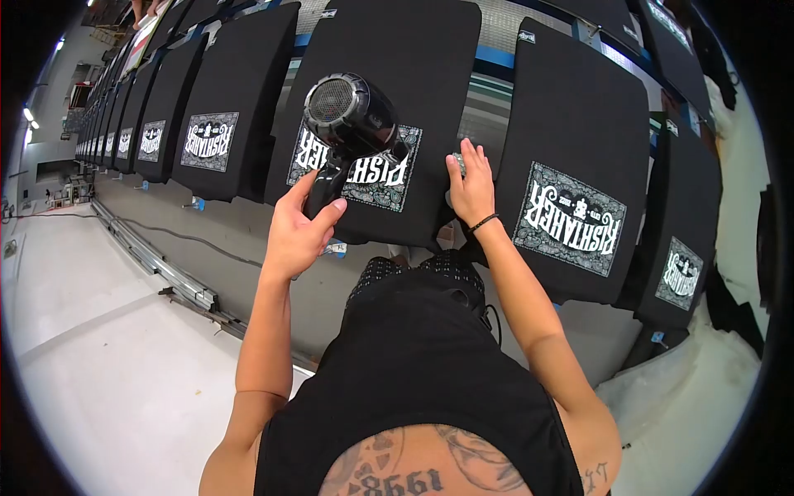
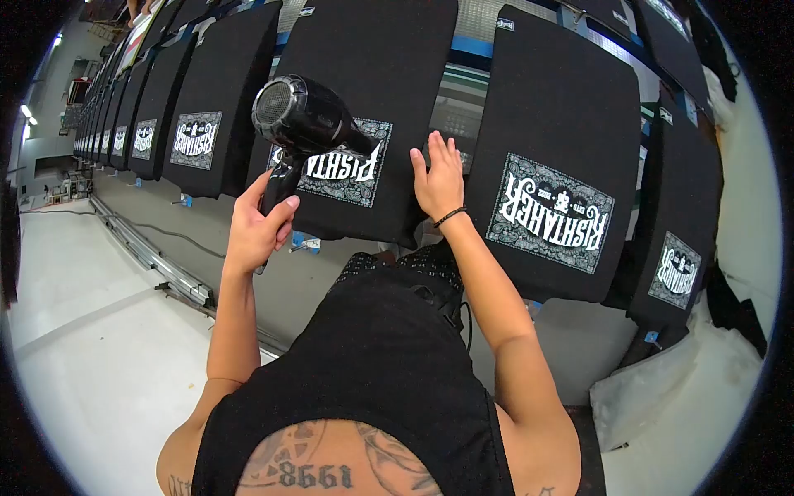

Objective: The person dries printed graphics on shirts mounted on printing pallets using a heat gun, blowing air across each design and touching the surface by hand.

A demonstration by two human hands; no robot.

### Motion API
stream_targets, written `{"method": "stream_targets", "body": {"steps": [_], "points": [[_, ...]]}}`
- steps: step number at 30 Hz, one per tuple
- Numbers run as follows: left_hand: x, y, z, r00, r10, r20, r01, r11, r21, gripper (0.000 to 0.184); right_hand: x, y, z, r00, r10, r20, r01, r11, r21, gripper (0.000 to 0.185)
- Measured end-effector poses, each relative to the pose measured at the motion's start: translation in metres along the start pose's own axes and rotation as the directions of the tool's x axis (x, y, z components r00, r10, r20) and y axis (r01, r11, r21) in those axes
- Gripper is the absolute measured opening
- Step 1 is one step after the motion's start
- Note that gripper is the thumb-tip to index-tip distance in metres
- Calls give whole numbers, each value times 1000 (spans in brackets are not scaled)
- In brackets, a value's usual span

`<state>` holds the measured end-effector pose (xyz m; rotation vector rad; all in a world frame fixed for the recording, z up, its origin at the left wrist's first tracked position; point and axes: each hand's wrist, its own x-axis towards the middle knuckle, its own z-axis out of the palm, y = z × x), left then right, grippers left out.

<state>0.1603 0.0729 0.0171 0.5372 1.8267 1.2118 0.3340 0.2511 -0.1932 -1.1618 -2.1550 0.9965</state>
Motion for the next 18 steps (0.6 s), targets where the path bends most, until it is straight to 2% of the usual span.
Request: {"method": "stream_targets", "body": {"steps": [3,6,18], "points": [[-8,-3,-1,1000,7,-21,-7,1000,-8,42,1,0,0,1000,-14,3,14,1000,4,59],[-19,-6,-5,1000,3,21,-3,1000,4,43,-1,1,-1,1000,-14,7,14,1000,-3,59],[-51,-17,-5,994,-58,-88,56,998,-25,46,2,2,-2,997,-61,46,62,998,-22,57]]}}
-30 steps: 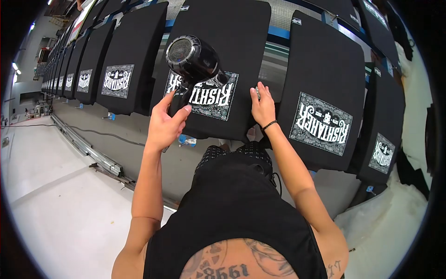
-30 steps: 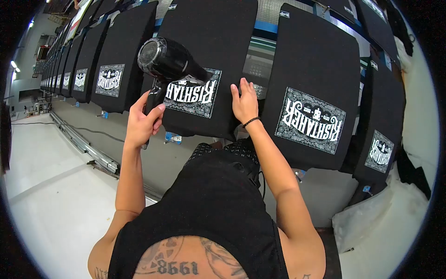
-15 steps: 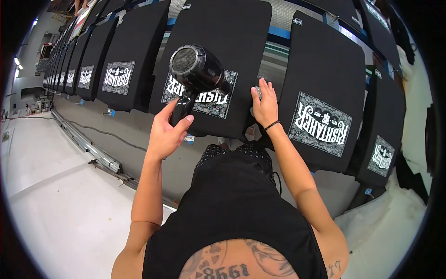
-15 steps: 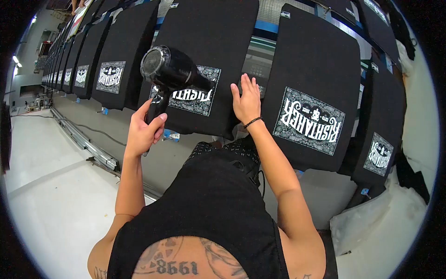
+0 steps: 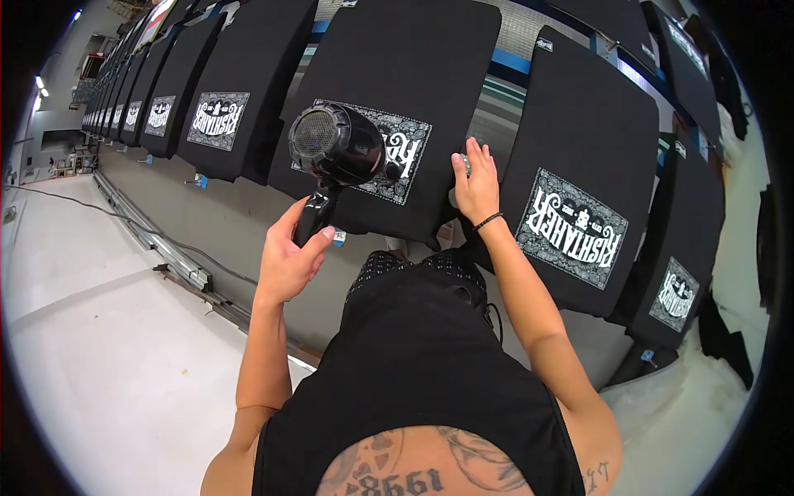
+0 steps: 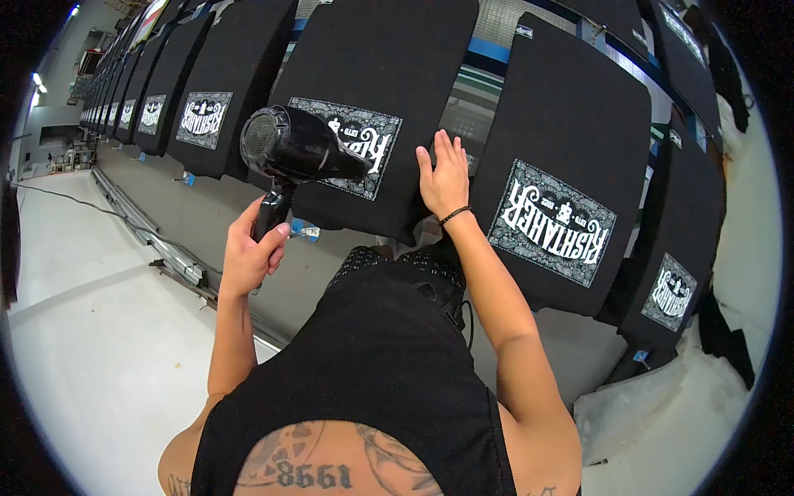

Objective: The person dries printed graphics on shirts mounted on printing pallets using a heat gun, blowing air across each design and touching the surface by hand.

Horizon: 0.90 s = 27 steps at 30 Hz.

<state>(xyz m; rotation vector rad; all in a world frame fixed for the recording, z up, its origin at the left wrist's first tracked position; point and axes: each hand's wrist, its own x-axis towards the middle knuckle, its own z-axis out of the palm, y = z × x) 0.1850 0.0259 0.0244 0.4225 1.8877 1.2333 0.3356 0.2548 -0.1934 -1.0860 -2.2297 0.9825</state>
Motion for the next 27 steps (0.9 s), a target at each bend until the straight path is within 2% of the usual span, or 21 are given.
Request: {"method": "stream_targets", "body": {"steps": [15,17,20,23,27], "points": [[4,1,4,999,16,-36,-16,1000,7,45,-4,2,2,999,26,36,-27,999,23,61],[16,3,8,998,56,35,-55,998,-28,44,-5,0,8,1000,-7,-7,7,1000,15,59],[39,9,14,996,80,25,-79,997,-26,44,-12,-13,15,984,-150,-94,150,989,-3,49],[56,11,7,996,92,-6,-92,995,-44,44,-23,-27,31,953,-301,-21,292,938,-186,47],[61,11,-23,991,112,-74,-115,993,-32,35,-26,-41,47,919,-379,108,393,859,-329,56]]}}
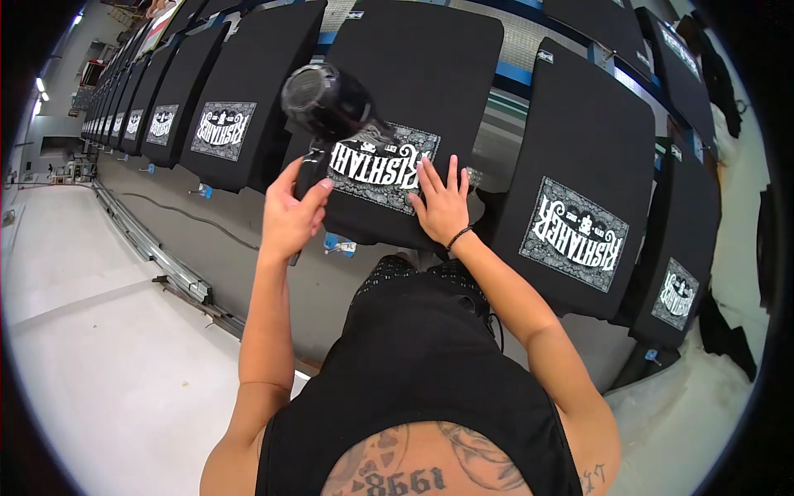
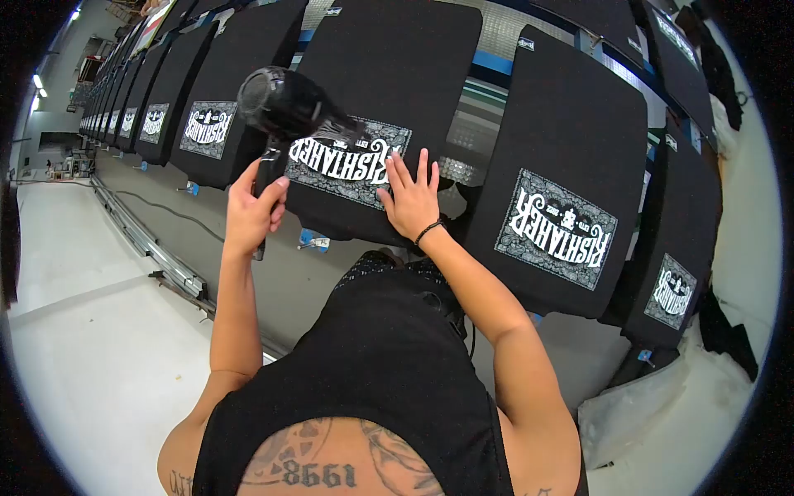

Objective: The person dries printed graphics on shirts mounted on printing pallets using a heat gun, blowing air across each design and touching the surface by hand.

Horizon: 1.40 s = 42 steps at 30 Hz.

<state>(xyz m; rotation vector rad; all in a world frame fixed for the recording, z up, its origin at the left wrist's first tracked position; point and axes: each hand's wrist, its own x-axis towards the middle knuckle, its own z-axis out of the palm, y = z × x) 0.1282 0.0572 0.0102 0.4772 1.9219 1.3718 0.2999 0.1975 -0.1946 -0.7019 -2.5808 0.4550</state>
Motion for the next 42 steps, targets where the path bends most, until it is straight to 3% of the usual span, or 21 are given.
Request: {"method": "stream_targets", "body": {"steps": [8,17,21,25,27,31,33,35,37,40,41,42], "points": [[20,-13,-95,986,16,-167,-9,999,44,28,-1,-10,2,992,-28,126,46,990,-136,64],[-4,-30,-138,989,14,-147,-7,999,48,26,2,-16,-2,988,-31,152,60,979,-194,63],[-36,-35,-151,992,-20,-122,27,998,55,39,2,-16,0,985,-34,169,73,971,-228,61],[-53,-31,-136,995,-100,18,100,995,-14,51,1,-16,-1,986,-31,166,68,972,-223,59],[-53,-28,-114,989,-111,95,115,993,-31,49,0,-14,-5,991,-12,131,41,974,-223,56],[-42,-23,-71,948,-72,311,93,994,-55,50,-8,-14,-26,979,184,-89,-192,977,-88,50],[-30,-28,-53,922,22,386,-20,1000,-11,49,-20,-13,-29,959,210,-191,-228,970,-79,47],[-18,-26,-36,928,32,370,-50,998,40,48,-31,-16,-27,926,240,-292,-232,971,64,41],[0,-20,-25,932,59,357,-86,994,60,47,-32,-26,-25,936,177,-304,-159,984,83,29],[22,-10,-26,981,-32,192,30,999,11,54,-19,-45,-14,988,104,-116,-106,994,-16,46],[32,-10,-33,986,28,163,-27,1000,-7,58,-14,-48,-5,992,104,-73,-110,989,-95,55],[37,-10,-41,990,67,124,-62,997,-45,49,-9,-48,0,995,83,-48,-88,987,-131,59]]}}
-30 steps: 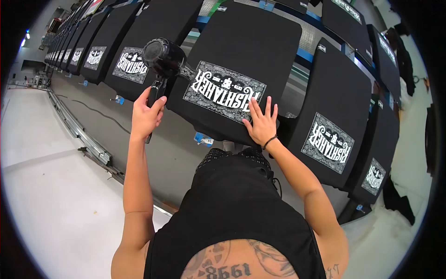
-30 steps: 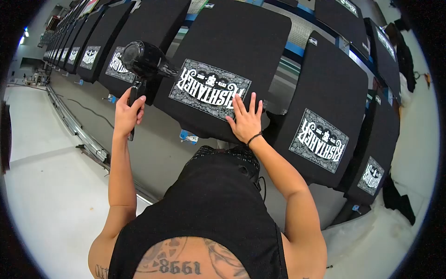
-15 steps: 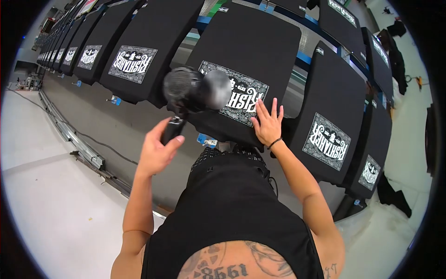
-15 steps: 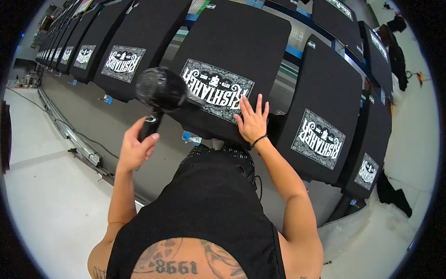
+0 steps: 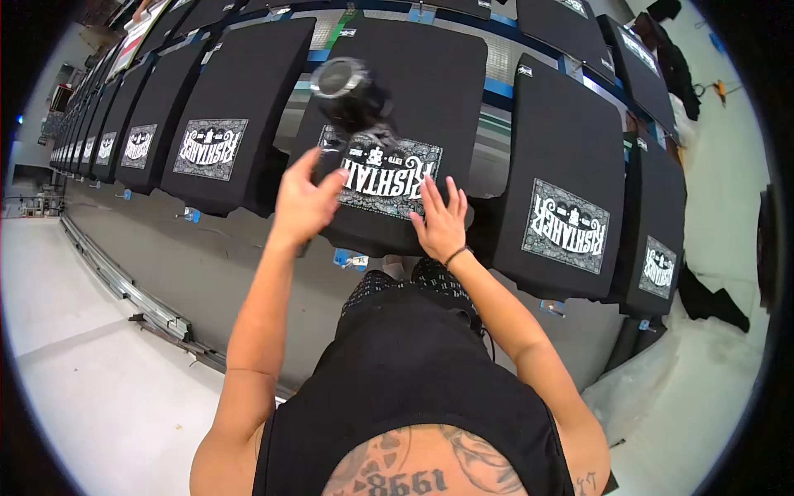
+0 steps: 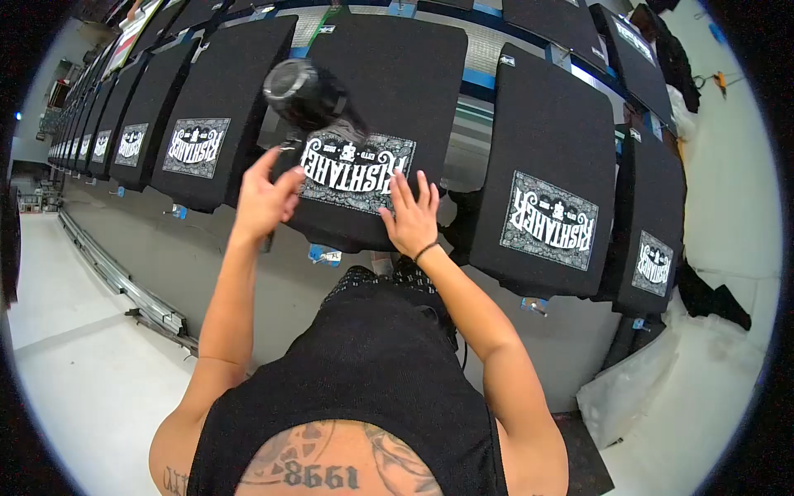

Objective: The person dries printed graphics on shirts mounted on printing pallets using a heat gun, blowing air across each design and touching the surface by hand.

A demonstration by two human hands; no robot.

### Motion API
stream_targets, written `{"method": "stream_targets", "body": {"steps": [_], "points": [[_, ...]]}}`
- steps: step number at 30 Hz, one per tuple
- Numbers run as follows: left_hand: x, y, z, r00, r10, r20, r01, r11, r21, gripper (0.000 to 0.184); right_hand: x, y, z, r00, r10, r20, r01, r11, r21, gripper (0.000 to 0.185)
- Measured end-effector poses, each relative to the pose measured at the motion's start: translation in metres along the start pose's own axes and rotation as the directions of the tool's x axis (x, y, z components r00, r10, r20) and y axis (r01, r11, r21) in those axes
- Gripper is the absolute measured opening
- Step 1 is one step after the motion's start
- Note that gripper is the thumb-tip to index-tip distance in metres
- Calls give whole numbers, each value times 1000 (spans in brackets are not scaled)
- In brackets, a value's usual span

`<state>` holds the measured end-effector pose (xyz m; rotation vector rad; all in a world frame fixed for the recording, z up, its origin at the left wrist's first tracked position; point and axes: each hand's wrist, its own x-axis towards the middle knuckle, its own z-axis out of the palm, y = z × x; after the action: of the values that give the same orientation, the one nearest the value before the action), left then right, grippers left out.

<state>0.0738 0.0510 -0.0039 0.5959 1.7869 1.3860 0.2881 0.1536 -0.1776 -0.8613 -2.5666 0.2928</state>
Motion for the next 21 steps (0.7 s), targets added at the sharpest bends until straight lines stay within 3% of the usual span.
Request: {"method": "stream_targets", "body": {"steps": [2,4,12,16,21], "points": [[10,1,-24,999,12,-49,-11,1000,19,29,7,0,6,998,-41,49,42,999,-29,62],[16,-5,-50,996,1,-91,-3,1000,-21,23,7,4,13,995,-51,82,55,998,-45,62],[-53,-9,-58,957,42,-287,-22,997,71,23,6,22,18,979,-128,157,124,992,36,66],[-117,1,-4,942,-18,-336,65,990,129,13,-10,43,-21,993,-105,48,97,983,153,57],[-169,16,132,962,-64,-264,95,990,107,14,-72,132,-104,989,-32,-142,81,932,354,34]]}}
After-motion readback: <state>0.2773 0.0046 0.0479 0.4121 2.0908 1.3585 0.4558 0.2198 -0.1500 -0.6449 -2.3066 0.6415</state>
